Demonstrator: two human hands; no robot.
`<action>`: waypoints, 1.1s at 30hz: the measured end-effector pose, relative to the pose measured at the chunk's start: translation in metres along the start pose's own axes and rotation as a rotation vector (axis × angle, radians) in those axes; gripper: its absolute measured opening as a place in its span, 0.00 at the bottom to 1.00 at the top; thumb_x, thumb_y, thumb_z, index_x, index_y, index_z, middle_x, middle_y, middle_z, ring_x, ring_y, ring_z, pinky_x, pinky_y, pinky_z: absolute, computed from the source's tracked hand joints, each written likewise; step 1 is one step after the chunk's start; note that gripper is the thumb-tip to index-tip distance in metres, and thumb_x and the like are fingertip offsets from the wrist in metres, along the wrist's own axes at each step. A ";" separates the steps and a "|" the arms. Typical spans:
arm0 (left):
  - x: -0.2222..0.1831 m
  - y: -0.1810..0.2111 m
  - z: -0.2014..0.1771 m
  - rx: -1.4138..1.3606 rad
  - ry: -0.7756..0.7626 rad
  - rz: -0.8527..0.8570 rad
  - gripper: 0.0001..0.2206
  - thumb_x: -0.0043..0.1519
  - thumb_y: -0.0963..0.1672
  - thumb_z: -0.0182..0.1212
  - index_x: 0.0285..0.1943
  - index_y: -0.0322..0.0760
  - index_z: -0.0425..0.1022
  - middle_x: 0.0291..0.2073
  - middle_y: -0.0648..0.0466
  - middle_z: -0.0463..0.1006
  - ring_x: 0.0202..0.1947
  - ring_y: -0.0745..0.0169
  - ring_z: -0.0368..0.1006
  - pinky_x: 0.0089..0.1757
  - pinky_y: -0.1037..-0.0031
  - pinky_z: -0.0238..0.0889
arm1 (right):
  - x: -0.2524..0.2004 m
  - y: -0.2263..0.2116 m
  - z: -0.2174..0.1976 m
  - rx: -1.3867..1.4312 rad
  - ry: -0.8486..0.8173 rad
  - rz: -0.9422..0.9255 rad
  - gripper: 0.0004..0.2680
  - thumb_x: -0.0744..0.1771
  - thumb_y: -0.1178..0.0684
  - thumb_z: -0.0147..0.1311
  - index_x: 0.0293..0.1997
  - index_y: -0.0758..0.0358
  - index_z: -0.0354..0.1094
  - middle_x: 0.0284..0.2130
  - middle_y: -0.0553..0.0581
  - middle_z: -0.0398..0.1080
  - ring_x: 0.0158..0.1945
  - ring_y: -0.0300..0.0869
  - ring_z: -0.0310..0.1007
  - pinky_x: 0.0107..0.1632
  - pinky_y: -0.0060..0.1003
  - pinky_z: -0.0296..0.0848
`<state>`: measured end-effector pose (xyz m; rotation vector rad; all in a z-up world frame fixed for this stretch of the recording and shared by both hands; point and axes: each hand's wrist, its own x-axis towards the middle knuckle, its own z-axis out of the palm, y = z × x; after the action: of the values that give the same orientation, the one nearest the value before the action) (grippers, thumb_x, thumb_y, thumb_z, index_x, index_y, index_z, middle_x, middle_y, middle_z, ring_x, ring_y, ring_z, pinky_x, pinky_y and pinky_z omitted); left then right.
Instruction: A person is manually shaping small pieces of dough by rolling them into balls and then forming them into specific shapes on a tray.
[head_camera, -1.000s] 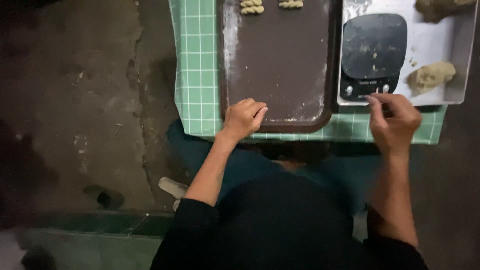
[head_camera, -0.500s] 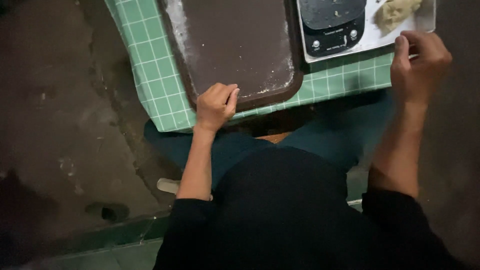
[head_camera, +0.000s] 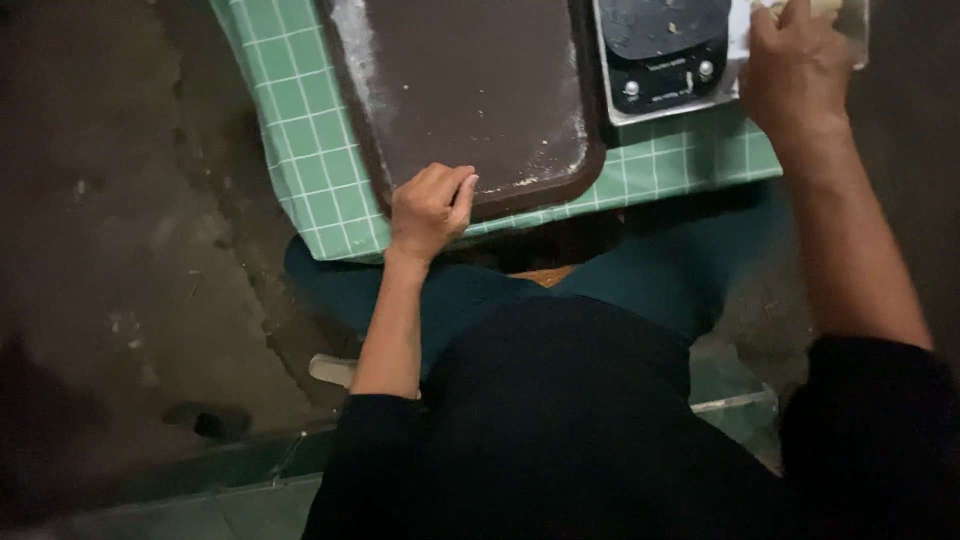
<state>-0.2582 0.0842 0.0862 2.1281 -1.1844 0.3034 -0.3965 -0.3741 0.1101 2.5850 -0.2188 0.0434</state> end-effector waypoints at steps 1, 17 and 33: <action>0.000 0.000 0.000 -0.013 0.004 -0.007 0.01 0.66 0.40 0.65 0.43 0.38 0.81 0.29 0.54 0.77 0.28 0.58 0.74 0.29 0.71 0.64 | 0.007 0.000 0.005 -0.031 -0.055 -0.016 0.13 0.69 0.47 0.61 0.61 0.52 0.71 0.46 0.53 0.72 0.35 0.41 0.76 0.30 0.33 0.76; 0.003 -0.002 -0.007 -0.062 -0.022 -0.042 0.01 0.65 0.40 0.64 0.42 0.39 0.80 0.28 0.54 0.76 0.26 0.60 0.71 0.27 0.72 0.64 | 0.052 -0.003 0.009 -0.415 -0.554 -0.226 0.07 0.72 0.42 0.52 0.51 0.45 0.74 0.33 0.44 0.74 0.25 0.25 0.73 0.24 0.18 0.74; 0.001 -0.001 -0.006 -0.055 0.000 -0.057 0.02 0.66 0.40 0.64 0.42 0.39 0.81 0.28 0.56 0.75 0.26 0.63 0.72 0.27 0.75 0.63 | 0.035 0.017 0.048 -0.309 -0.338 -0.205 0.10 0.75 0.40 0.49 0.51 0.46 0.77 0.36 0.44 0.78 0.29 0.30 0.78 0.32 0.24 0.74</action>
<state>-0.2560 0.0878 0.0911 2.1096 -1.1176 0.2422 -0.3659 -0.4187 0.0810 2.2783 -0.0735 -0.4683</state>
